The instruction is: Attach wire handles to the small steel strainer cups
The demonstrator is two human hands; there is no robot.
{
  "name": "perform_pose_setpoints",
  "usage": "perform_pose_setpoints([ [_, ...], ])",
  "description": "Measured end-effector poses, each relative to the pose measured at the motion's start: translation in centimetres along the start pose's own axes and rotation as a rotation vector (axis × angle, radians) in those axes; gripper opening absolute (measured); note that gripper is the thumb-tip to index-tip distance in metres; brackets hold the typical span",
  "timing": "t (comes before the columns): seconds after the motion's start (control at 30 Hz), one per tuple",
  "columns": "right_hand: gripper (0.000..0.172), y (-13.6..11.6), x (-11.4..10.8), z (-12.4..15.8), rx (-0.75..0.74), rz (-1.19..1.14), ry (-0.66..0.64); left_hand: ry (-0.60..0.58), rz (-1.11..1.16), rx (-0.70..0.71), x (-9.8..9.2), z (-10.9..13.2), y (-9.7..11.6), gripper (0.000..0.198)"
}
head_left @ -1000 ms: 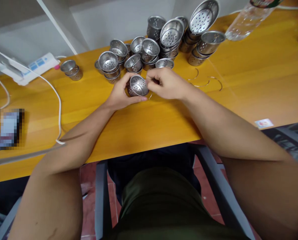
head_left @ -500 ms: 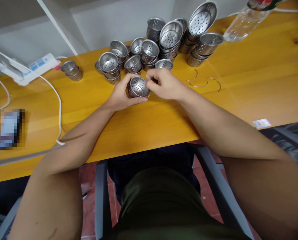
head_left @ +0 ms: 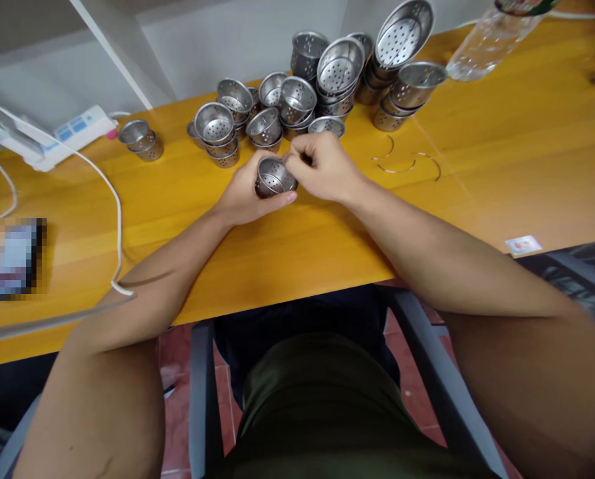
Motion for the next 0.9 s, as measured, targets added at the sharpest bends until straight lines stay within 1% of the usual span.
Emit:
perform_pose_setpoints([
  [0.07,0.049,-0.3,-0.8,0.2,-0.032,-0.083,0.035,0.008,0.032,-0.02,-0.1,-0.1,-0.5,0.104],
  [0.1,0.046,-0.4,-1.0,0.3,-0.044,-0.122,0.021,0.012,0.047,-0.036,-0.2,-0.1,-1.0,0.103],
  [0.17,0.047,-0.5,-0.9,0.4,-0.071,-0.188,-0.072,0.025,0.071,-0.063,-0.4,-0.2,-2.0,0.101],
  [0.23,0.051,-0.6,-0.4,0.5,-0.109,-0.245,-0.185,0.032,0.09,-0.073,-0.6,-0.2,-2.9,0.099],
  [0.3,0.056,-0.6,-0.1,0.6,-0.14,-0.306,-0.251,0.029,0.101,-0.069,-0.8,-0.2,-3.2,0.096],
  [0.37,0.061,-0.4,0.2,0.5,-0.151,-0.351,-0.277,0.015,0.109,-0.058,-0.8,-0.2,-3.0,0.093],
  [0.47,0.065,-0.5,0.3,0.3,-0.168,-0.351,-0.265,-0.013,0.111,-0.045,-0.6,-0.2,-2.3,0.095],
  [0.57,0.066,-1.0,0.5,0.2,-0.202,-0.32,-0.263,-0.052,0.081,-0.032,0.0,-0.1,-1.7,0.108],
  [0.63,0.065,-1.0,0.9,0.2,-0.22,-0.316,-0.292,-0.074,0.063,-0.023,0.4,0.0,-1.6,0.116],
  [0.77,0.061,-0.5,1.6,0.4,-0.218,-0.323,-0.349,-0.101,0.061,-0.022,0.8,-0.1,-2.1,0.113],
  [0.9,0.061,-0.1,1.7,0.5,-0.208,-0.318,-0.355,-0.097,0.079,-0.037,0.7,-0.1,-2.1,0.11],
])
Point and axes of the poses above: each hand's wrist, its own z-axis away from the middle knuckle, its own x-axis out of the palm, y = z × x, the point moved 10 cm from there along -z, towards the middle knuckle, and after that the axes turned 13 degrees about -y, right-handed, at the moved point
